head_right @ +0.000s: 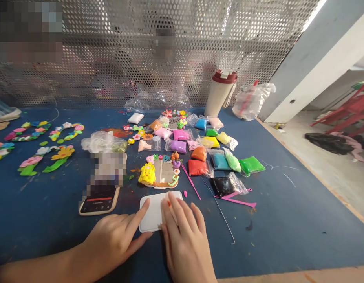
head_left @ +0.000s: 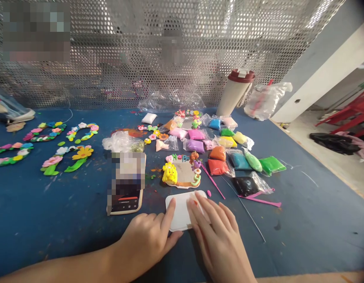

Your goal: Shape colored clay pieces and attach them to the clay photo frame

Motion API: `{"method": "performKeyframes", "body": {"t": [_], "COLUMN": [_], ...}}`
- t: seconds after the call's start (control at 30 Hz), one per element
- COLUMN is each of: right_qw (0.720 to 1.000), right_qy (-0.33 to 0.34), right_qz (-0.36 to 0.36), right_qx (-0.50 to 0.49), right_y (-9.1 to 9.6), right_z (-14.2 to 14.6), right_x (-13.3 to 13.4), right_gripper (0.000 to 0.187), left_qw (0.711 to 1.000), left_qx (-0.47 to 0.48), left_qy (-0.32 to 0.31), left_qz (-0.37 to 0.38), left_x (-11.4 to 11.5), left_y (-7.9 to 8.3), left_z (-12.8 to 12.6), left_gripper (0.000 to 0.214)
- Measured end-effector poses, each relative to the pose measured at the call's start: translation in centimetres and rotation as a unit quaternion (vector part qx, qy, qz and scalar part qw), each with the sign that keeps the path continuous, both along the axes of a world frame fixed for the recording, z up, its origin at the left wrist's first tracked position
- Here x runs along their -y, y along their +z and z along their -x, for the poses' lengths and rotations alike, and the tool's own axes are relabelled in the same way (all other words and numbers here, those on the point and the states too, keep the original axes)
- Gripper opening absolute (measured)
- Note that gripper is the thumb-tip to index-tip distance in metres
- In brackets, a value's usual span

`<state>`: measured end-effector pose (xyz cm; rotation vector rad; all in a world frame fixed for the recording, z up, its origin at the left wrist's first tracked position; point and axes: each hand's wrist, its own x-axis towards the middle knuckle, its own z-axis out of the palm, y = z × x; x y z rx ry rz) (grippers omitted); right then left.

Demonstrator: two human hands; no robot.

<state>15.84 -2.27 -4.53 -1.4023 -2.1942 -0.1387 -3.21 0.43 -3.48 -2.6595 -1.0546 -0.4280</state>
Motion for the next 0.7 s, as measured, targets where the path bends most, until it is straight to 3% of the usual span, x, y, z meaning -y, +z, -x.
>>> {"method": "performKeyframes", "body": {"t": [0.13,0.3,0.43,0.57,0.7], "right_qw": [0.992,0.998,0.994,0.997,0.992], "right_qy": [0.128,0.069,0.110,0.077,0.125], "right_qz": [-0.001,0.005,-0.005,0.004,-0.001], "right_qx": [0.011,0.001,-0.003,0.004,-0.001], "right_y": [0.14,0.00,-0.09,0.00,0.09], "right_z": [-0.11,-0.15,-0.07,0.09,0.22], "right_x": [0.10,0.14,0.20,0.23,0.36], "right_gripper": [0.044,0.040,0.037,0.038,0.036], "left_qw": [1.000,1.000,1.000,0.999,0.999], "left_qx": [0.008,0.009,0.021,0.026,0.030], "left_qy": [-0.003,-0.004,-0.011,-0.022,-0.030], "left_qz": [0.003,0.001,-0.021,-0.022,-0.023], "left_x": [-0.11,-0.17,-0.24,-0.33,-0.43], "left_y": [0.06,0.02,-0.16,-0.27,-0.27], "left_z": [0.02,-0.03,-0.01,-0.01,-0.03], "left_gripper": [0.051,0.049,0.049,0.048,0.048]}}
